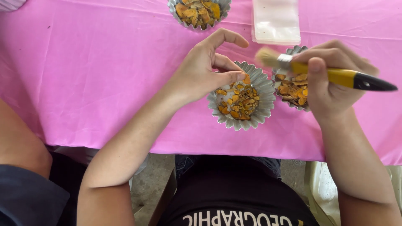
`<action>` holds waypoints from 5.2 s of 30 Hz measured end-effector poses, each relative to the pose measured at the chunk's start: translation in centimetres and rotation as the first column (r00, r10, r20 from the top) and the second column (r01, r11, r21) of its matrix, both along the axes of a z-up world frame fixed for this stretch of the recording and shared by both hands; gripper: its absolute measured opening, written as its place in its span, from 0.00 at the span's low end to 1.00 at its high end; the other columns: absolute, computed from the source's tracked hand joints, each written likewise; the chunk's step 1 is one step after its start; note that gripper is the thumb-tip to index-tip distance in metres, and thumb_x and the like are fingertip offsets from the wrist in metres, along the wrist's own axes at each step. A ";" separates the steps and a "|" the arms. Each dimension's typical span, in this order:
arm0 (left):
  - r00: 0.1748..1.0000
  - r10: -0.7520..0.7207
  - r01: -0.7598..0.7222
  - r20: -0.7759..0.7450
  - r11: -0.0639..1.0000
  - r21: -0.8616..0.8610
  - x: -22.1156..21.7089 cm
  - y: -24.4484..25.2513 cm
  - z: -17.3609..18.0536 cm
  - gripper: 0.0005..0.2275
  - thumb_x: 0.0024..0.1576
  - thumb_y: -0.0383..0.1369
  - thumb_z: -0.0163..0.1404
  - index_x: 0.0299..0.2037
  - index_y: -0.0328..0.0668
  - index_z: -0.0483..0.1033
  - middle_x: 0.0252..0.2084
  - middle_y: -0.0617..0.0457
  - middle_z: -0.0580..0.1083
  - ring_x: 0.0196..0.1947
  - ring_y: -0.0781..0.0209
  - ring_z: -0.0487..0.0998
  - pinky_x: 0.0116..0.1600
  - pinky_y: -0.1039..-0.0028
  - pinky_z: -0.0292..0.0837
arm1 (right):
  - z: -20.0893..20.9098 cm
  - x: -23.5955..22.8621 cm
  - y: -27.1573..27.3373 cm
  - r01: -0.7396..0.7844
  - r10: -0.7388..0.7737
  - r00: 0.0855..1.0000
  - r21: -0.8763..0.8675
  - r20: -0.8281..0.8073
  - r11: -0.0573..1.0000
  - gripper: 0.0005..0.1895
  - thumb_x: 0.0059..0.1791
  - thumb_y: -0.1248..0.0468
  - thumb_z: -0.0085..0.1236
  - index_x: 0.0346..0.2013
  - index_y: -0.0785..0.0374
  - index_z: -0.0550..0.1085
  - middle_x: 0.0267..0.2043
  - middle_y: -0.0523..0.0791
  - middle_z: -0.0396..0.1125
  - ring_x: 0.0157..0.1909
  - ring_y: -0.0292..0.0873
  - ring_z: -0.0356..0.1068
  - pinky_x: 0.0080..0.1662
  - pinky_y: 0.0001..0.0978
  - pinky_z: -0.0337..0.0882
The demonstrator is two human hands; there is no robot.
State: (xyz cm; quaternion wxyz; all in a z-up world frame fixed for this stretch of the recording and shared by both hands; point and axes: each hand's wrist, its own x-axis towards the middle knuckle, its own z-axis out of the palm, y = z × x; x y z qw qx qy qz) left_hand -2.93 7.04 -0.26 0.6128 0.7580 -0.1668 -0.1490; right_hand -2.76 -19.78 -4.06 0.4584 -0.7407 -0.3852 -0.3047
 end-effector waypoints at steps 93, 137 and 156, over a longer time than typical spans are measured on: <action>0.927 0.284 -0.225 0.246 0.944 -0.243 0.9 -1.4 -3.1 0.03 0.53 0.28 0.61 0.36 0.46 0.84 0.31 0.60 0.83 0.29 0.75 0.82 0.35 0.85 0.82 | -1.2 0.6 -0.4 -0.057 0.057 0.998 0.024 0.019 0.998 0.15 0.64 0.66 0.42 0.50 0.81 0.68 0.32 0.58 0.69 0.31 0.50 0.75 0.31 0.32 0.75; 0.598 -0.224 0.059 0.770 0.970 0.237 1.7 -7.6 -4.0 0.11 0.62 0.25 0.50 0.51 0.52 0.79 0.41 0.58 0.83 0.45 0.61 0.80 0.39 0.68 0.81 | 2.2 0.0 -2.2 0.334 -0.356 0.932 0.211 0.073 0.918 0.21 0.70 0.61 0.39 0.48 0.83 0.67 0.49 0.61 0.65 0.32 0.61 0.72 0.33 0.39 0.69; 0.618 -0.704 -0.484 0.349 0.009 0.875 -1.6 -3.7 -1.3 0.03 0.48 0.34 0.59 0.26 0.63 0.82 0.40 0.60 0.71 0.42 0.58 0.68 0.48 0.64 0.63 | 1.4 -0.6 -1.8 0.309 -0.320 0.946 0.149 0.058 0.939 0.25 0.71 0.60 0.38 0.49 0.85 0.68 0.44 0.65 0.65 0.34 0.62 0.74 0.34 0.40 0.68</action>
